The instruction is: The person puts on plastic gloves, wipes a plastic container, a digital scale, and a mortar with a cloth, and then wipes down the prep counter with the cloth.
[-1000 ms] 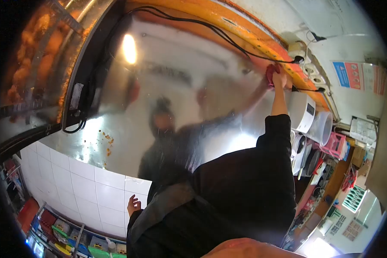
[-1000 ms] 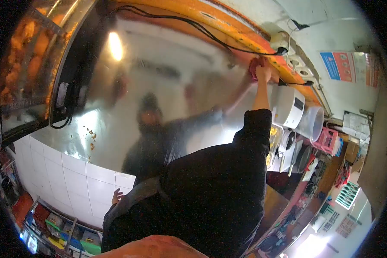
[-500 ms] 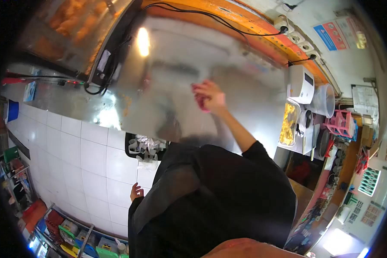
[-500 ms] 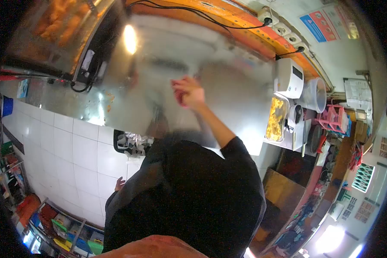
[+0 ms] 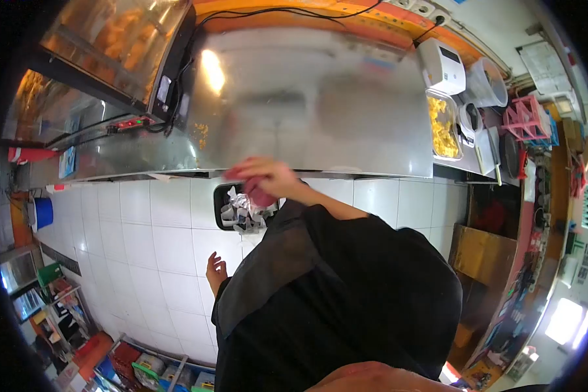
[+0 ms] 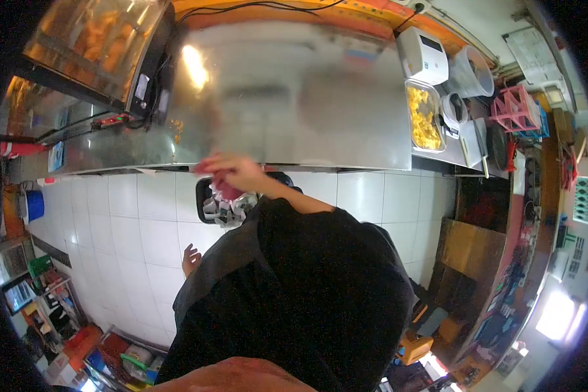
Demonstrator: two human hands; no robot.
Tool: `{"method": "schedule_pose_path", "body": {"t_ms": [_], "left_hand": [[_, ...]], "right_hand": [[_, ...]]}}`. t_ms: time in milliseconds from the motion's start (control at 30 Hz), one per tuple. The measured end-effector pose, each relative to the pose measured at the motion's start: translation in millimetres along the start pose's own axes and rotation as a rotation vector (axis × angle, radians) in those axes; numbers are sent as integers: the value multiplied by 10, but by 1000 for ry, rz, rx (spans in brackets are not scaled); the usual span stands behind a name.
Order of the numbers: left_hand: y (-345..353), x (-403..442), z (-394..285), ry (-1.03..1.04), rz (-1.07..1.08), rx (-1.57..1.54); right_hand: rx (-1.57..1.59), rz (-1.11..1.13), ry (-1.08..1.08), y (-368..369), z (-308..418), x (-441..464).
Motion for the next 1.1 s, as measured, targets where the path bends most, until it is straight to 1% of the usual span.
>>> {"method": "schedule_pose_path", "body": {"t_ms": [33,67,100,133,167,200,233,267,333,367,400,467,500,633,700,733,800,867,900,933,967,1000,1033,1067,1100], "left_hand": [[38,40,42,2,-8,-35],[77,88,56,5,-18,-70],[118,124,-1,-7,9,-80],[180,194,8,30,39,-45],[234,290,42,-37,74,-90],[296,390,9,-100,108,-137],[335,396,-125,20,137,-81],[356,445,-192,25,137,-78],[372,583,-353,101,156,-12],[381,631,-403,73,152,-55],[383,684,-456,73,158,-45],[396,811,-554,46,176,-34],[416,881,-568,9,196,-42],[463,1120,-811,-16,248,6],[517,1275,-769,-58,274,-14],[548,1354,-723,-97,281,-22],[564,1424,-817,-115,293,-13],[563,1510,-725,-77,372,26],[528,1504,-857,-123,364,104],[502,1519,-817,-128,353,102],[491,1544,-612,-139,321,46],[485,1530,-601,-151,290,-12],[460,1491,-556,-231,269,-5],[441,1436,-528,-164,291,-44],[422,1413,-313,-166,317,-41]], "right_hand": [[-3,-158,119,-277,24,-171],[4,-319,78,-631,136,-311],[-206,-520,317,-916,64,-597],[-355,-710,389,-1174,-185,-918],[-552,-807,327,-1379,-105,-1094],[-787,-855,541,-1479,-376,-1296],[-1021,-887,761,-1536,-662,-1443],[-1020,-893,760,-1529,-616,-1325],[-1043,-821,1258,-1506,-509,-1011],[-1032,-780,1269,-1602,-565,-919],[-1023,-784,1279,-1720,-682,-849],[-1093,-872,1130,-2031,-918,-685],[-1078,-888,1133,-2223,-980,-561],[-1149,-908,1149,-3055,-1468,-135],[-1160,-1000,1067,-3444,-1626,81],[-1158,-997,1072,-3646,-1716,184],[-1182,-1006,968,-4037,-1892,351],[-1240,-1008,863,-4430,-2050,525],[-1232,-1002,859,-4617,-2094,594],[-1197,-884,842,-4786,-2116,687],[-1162,-767,819,-4906,-2154,789],[-1159,-757,809,-4990,-2219,853],[-1123,-742,665,-5016,-2275,901],[-1080,-725,529,-4953,-2279,920],[-1026,-655,517,-4741,-2133,999]]}}
Point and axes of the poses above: each hand's wrist, its own x-axis towards the middle knuckle, its own y-axis out of the palm, z = x × y, the point moved 3 cm from there along x, towards the middle knuckle, and after that the axes turned 10 degrees about z, right-handed, at the moved point
